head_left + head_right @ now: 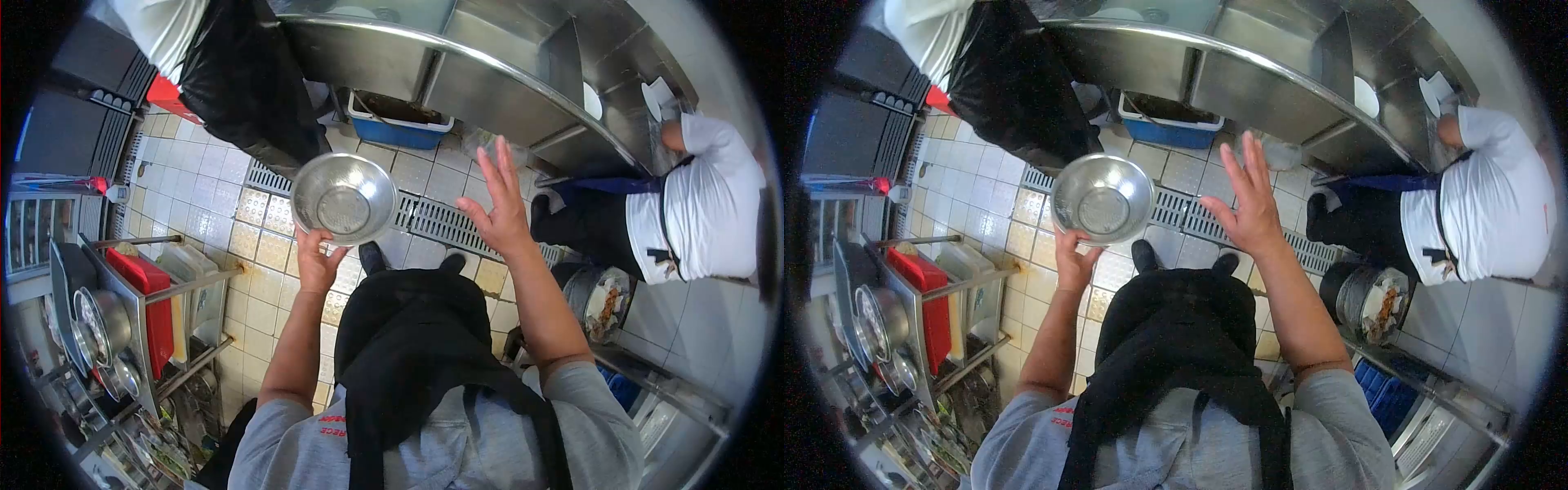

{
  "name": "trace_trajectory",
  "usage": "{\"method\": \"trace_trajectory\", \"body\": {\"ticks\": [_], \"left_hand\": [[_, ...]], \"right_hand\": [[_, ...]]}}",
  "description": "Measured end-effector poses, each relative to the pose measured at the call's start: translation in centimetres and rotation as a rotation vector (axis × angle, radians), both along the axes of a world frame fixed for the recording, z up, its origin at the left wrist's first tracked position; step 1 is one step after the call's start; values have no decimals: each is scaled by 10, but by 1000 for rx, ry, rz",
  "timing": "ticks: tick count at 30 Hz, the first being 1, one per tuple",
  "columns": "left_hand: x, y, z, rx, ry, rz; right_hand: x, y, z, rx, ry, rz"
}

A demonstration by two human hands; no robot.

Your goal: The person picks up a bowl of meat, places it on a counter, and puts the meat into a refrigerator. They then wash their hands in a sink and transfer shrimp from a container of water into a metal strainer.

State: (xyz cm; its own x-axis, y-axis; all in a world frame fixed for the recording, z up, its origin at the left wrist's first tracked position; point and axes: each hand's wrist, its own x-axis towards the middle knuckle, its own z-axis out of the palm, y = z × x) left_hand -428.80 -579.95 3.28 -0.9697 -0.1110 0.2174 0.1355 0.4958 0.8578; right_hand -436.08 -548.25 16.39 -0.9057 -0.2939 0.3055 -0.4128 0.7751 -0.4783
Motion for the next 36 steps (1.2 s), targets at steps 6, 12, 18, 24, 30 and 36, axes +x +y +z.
{"method": "trace_trajectory", "body": {"ticks": [6,12,18,24,30,36], "left_hand": [[-37,25,-22,-39,-142,223],[15,85,-138,308,-239,592],[112,126,-239,494,-357,888],[131,125,-240,279,-500,979],[117,125,-241,232,-457,1002],[104,123,-239,236,-518,1000]], "right_hand": [[-100,33,-94,-53,-187,118],[-197,67,-284,210,-684,87],[-307,72,-415,597,-671,-9],[-349,67,-481,786,-573,15],[-295,62,-504,569,-419,167],[-222,9,-503,362,-478,106]]}}
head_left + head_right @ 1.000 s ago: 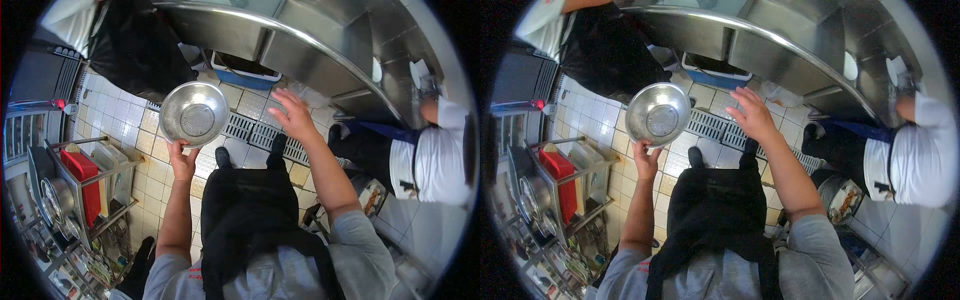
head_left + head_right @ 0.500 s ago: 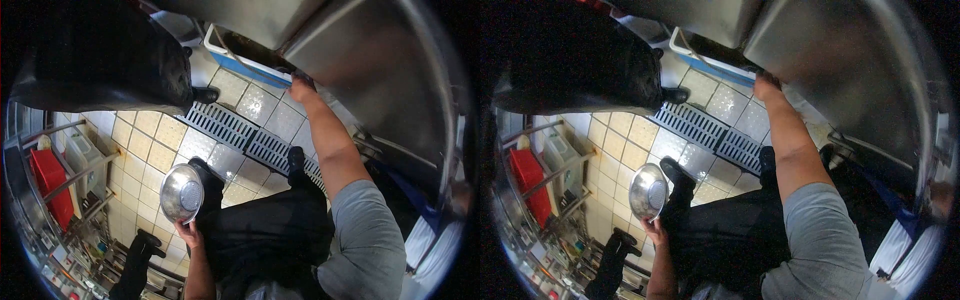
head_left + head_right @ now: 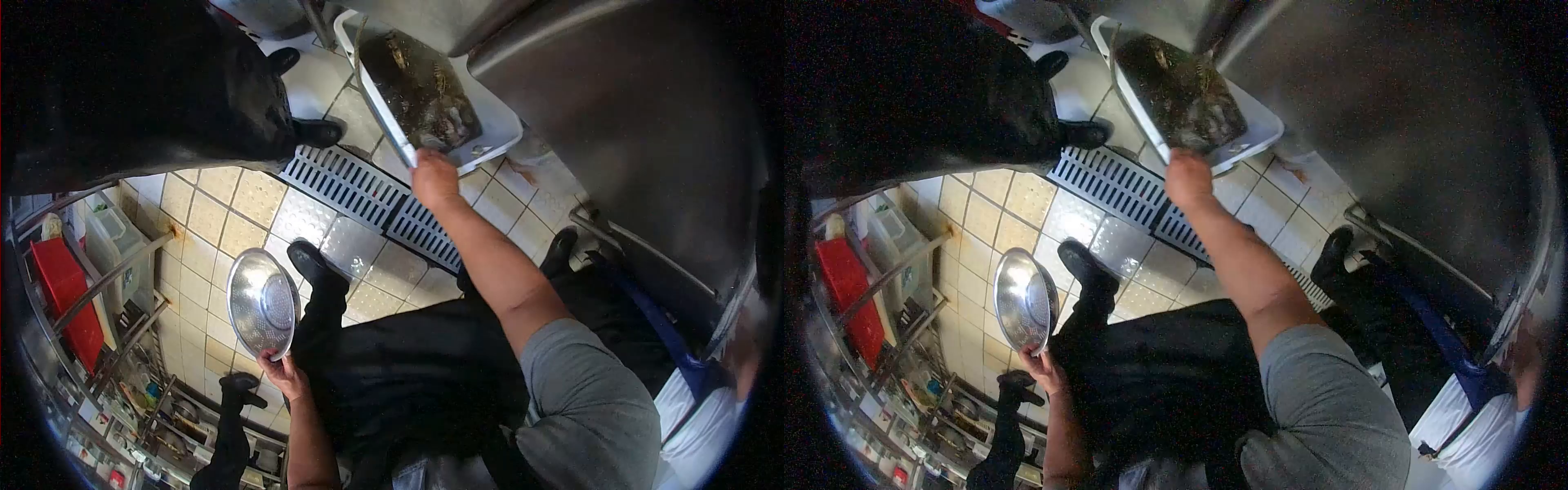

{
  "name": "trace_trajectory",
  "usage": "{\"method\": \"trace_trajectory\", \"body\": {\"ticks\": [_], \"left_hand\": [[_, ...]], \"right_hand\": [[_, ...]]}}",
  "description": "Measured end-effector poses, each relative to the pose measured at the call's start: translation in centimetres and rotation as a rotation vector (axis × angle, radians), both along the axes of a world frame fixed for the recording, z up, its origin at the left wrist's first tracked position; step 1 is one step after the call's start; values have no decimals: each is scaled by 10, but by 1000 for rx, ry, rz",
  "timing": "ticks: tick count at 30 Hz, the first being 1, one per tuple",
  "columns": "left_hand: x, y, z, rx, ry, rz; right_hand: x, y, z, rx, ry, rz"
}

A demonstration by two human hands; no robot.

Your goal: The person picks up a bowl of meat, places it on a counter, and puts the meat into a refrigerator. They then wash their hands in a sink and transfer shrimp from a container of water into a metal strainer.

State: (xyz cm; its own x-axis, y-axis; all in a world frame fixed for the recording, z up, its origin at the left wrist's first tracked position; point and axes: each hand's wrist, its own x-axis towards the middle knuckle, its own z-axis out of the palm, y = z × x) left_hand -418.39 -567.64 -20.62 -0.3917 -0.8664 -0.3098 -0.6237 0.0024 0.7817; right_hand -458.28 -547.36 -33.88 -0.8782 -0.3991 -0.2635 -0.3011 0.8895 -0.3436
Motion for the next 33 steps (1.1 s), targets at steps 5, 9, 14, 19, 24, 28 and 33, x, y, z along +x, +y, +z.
{"method": "trace_trajectory", "body": {"ticks": [5,9,14,19,24,28,33], "left_hand": [[-10,2,-2,40,45,-8],[-18,6,-8,50,52,-56],[-33,9,-13,28,20,-88],[-61,3,-33,37,43,-72],[-87,0,-70,111,140,-18],[-87,-6,-75,186,130,26],[-84,-14,-76,174,118,-2]], "right_hand": [[44,-32,6,-97,-144,-76],[73,-43,7,-92,-215,-108],[105,-48,13,-102,-276,-113],[109,-49,6,-56,-544,-119],[48,-41,-20,-245,-1270,-538],[32,-12,-73,-10,-973,-579],[-17,21,-145,333,-202,-782]]}}
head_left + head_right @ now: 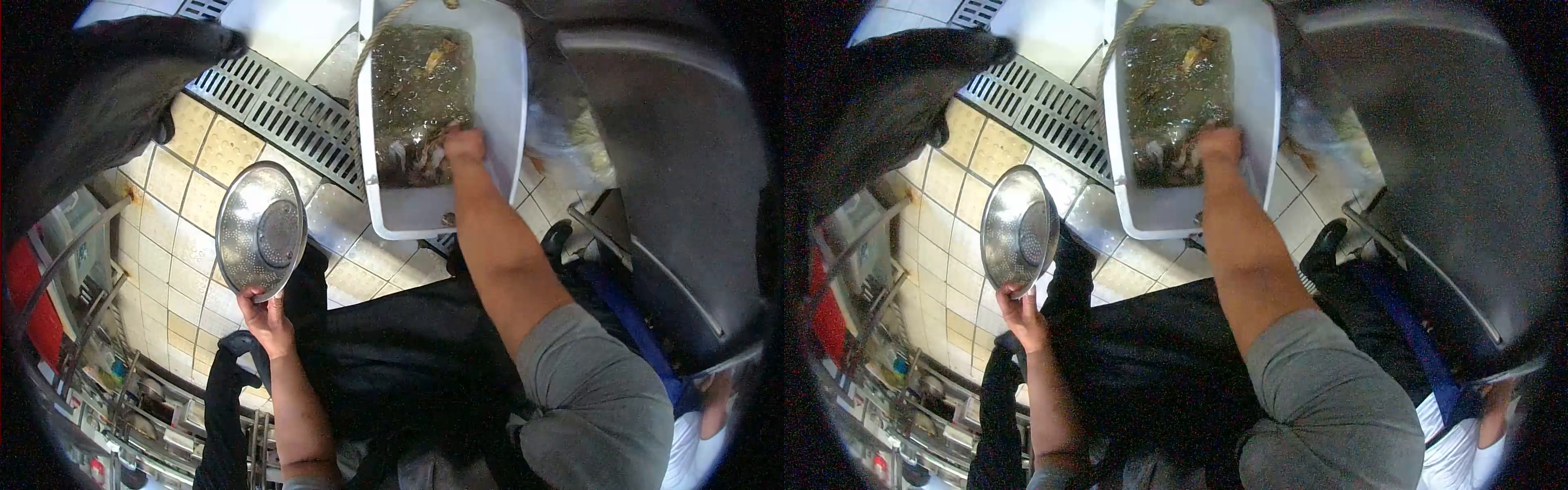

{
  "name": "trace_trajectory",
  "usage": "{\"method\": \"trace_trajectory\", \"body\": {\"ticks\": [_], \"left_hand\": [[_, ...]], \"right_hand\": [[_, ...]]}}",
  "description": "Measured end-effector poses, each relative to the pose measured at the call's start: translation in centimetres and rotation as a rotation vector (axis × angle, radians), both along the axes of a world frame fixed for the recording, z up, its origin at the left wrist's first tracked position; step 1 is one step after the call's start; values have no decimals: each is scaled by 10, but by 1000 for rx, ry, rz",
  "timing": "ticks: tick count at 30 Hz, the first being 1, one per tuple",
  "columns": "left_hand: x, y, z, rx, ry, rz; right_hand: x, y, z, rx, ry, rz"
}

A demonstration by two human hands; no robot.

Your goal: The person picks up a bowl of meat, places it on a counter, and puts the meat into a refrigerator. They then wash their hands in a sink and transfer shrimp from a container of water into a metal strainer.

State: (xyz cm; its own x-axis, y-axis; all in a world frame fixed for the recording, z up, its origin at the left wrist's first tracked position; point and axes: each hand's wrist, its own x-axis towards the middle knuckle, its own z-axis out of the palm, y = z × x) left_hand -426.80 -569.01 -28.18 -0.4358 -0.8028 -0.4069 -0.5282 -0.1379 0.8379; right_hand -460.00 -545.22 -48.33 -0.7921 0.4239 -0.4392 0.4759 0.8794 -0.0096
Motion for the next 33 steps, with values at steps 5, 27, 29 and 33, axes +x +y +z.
{"method": "trace_trajectory", "body": {"ticks": [5,27,29,33], "left_hand": [[-6,-5,-8,69,94,-5],[-31,-42,-32,113,18,-119],[-33,-45,-33,36,-24,-166],[-39,-60,-2,38,-53,-302]], "right_hand": [[-57,12,-42,11,-292,545],[-36,-4,63,-147,-19,475],[-29,3,106,-185,48,486],[30,37,207,-431,98,263]]}}
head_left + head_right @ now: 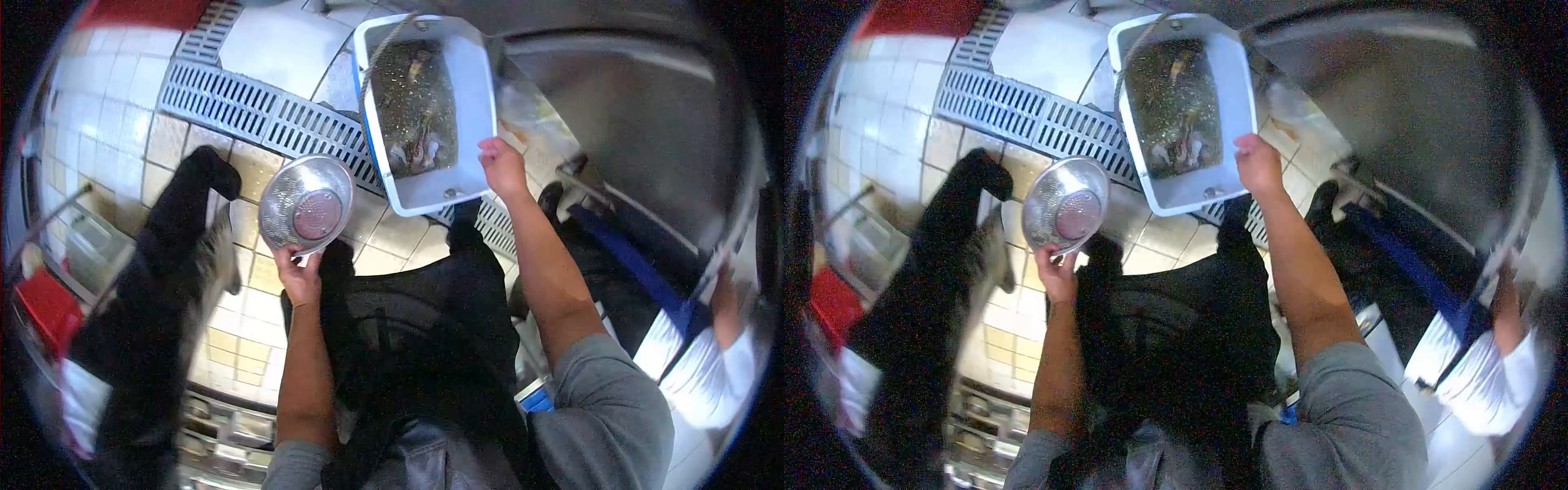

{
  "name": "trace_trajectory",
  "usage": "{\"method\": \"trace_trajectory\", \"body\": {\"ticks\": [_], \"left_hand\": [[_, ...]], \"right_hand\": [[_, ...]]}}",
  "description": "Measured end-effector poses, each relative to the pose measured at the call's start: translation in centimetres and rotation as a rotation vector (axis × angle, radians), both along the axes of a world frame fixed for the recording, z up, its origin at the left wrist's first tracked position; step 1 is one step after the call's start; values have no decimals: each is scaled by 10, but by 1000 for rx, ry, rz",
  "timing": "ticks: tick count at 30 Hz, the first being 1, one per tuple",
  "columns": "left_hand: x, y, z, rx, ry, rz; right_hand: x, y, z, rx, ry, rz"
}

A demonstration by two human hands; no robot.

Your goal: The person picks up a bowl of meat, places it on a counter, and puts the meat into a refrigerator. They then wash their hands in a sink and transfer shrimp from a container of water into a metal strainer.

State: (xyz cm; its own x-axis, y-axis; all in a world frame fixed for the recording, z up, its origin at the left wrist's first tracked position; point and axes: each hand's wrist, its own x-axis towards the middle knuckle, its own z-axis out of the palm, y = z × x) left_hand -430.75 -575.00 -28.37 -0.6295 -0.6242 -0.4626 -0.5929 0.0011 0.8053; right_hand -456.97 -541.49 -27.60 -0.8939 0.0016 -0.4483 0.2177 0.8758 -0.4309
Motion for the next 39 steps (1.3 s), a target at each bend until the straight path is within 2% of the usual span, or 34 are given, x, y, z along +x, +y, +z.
{"method": "trace_trajectory", "body": {"ticks": [1,4,5,6,7,9,10,11,13,15,18,20,21,22,25,26,27,29,30,31,32,33,36,39], "left_hand": [[-5,-6,15,38,0,-31],[-23,-31,61,-162,-47,-263],[-33,-38,69,-245,-50,-363],[-36,-45,68,-158,-85,-310],[-41,-56,71,-318,-49,-454],[-61,-63,87,-166,-99,-387],[-68,-71,88,-362,-90,-531],[-78,-72,89,-370,-70,-563],[-91,-77,89,-174,-59,-498],[-102,-82,88,-144,-93,-561],[-126,-88,84,-112,-59,-709],[-142,-96,72,-157,79,-883],[-153,-104,65,-175,153,-959],[-166,-115,69,-106,1,-1011],[-206,-143,67,-86,-17,-1130],[-219,-156,55,22,-49,-1115],[-228,-168,48,25,-45,-1136],[-252,-175,66,-57,14,-1112],[-258,-184,54,-145,10,-1132],[-260,-199,27,-152,-4,-1125],[-269,-199,2,-97,58,-1095],[-274,-202,-4,-42,104,-1063],[-274,-207,-21,33,52,-997],[-281,-206,-30,127,-31,-931]], "right_hand": [[18,8,18,-9,2,-42],[65,18,42,-92,-97,-243],[71,14,41,-100,-117,-273],[77,7,34,-106,-122,-310],[79,-5,33,-122,-146,-335],[94,-9,-1,-208,-107,-270],[103,-18,4,-214,-113,-310],[98,-27,7,-212,-163,-333],[93,-39,12,-208,-202,-403],[95,-49,17,-204,-227,-351],[109,-51,10,-145,-192,-386],[114,-55,12,-151,-123,-397],[111,-59,17,-69,-200,-427],[114,-65,13,-99,-159,-520],[116,-95,-2,-112,-115,-695],[116,-104,-8,-91,-114,-756],[114,-111,-16,-88,-109,-777],[105,-130,-29,-97,-223,-795],[100,-135,-45,16,-222,-674],[87,-140,-51,29,-291,-711],[76,-140,-81,131,-299,-661],[69,-140,-94,229,-321,-606],[63,-123,-142,377,-330,-488],[51,-102,-180,334,-405,-582]]}}
